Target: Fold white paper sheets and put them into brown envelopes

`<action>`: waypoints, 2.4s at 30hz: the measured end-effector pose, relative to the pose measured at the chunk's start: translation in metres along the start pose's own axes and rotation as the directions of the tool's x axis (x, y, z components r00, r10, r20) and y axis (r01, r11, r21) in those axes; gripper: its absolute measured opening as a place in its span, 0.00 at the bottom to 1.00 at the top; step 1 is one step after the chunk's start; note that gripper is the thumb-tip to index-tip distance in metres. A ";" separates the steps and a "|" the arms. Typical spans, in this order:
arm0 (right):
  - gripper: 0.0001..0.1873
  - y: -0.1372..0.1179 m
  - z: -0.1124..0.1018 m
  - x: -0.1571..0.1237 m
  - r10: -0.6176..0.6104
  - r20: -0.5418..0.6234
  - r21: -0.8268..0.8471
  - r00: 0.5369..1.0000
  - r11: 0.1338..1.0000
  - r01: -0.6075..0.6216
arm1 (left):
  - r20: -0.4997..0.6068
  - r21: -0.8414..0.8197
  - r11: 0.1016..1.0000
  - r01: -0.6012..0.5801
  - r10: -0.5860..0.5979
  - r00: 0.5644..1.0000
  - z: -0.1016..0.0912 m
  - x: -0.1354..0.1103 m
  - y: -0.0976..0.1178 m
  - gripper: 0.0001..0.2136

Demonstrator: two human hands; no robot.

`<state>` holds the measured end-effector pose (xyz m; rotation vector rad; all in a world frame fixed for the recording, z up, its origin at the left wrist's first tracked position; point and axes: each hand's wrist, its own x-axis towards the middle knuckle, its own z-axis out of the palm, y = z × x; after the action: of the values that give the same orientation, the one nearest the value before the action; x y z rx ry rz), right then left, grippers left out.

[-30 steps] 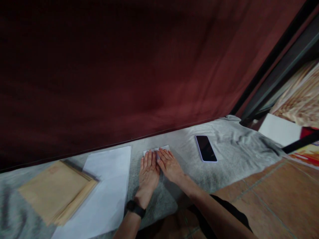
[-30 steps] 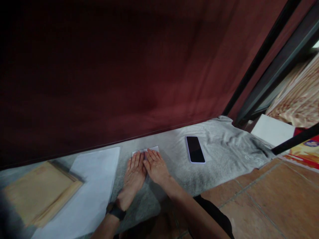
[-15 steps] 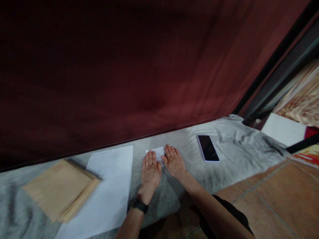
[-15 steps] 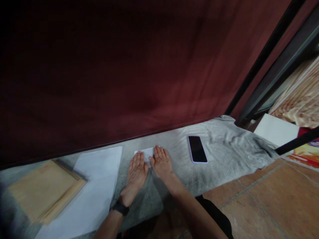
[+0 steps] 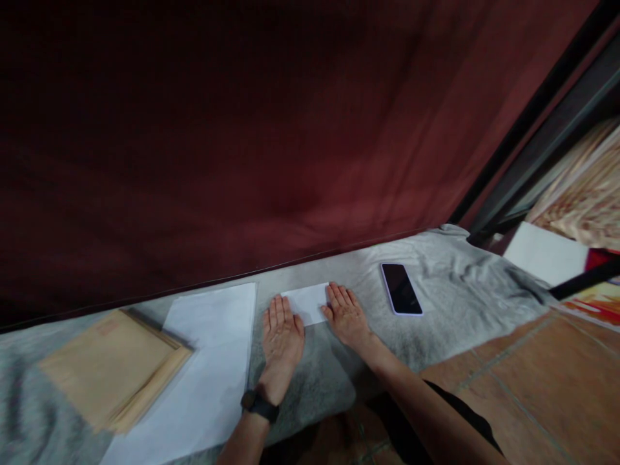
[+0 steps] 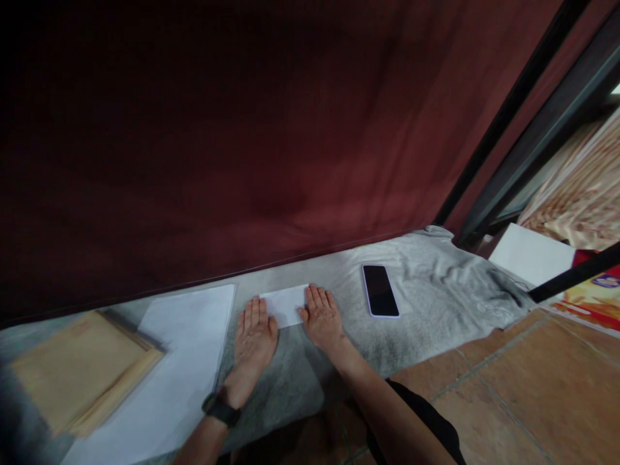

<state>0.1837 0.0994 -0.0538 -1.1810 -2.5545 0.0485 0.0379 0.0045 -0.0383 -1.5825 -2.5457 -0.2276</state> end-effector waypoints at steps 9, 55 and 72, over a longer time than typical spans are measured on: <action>0.29 0.002 0.001 -0.001 -0.008 0.011 0.004 1.000 1.000 0.008 | -0.015 -0.114 0.950 -0.291 0.291 0.957 0.016 -0.016 0.030 0.27; 0.09 0.009 -0.039 0.005 -0.167 -0.241 0.714 0.956 0.637 0.291 | 0.639 -0.715 -0.487 0.501 -0.164 0.752 -0.037 0.013 -0.017 0.07; 0.20 0.000 -0.044 -0.011 -0.288 -0.017 0.569 0.957 0.784 0.246 | 0.421 -0.906 -0.057 0.419 -0.204 0.884 -0.017 0.004 -0.007 0.16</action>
<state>0.2033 0.0866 -0.0154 -0.5868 -2.4669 0.7445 0.0301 0.0013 -0.0209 -0.9421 -2.8073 -2.6337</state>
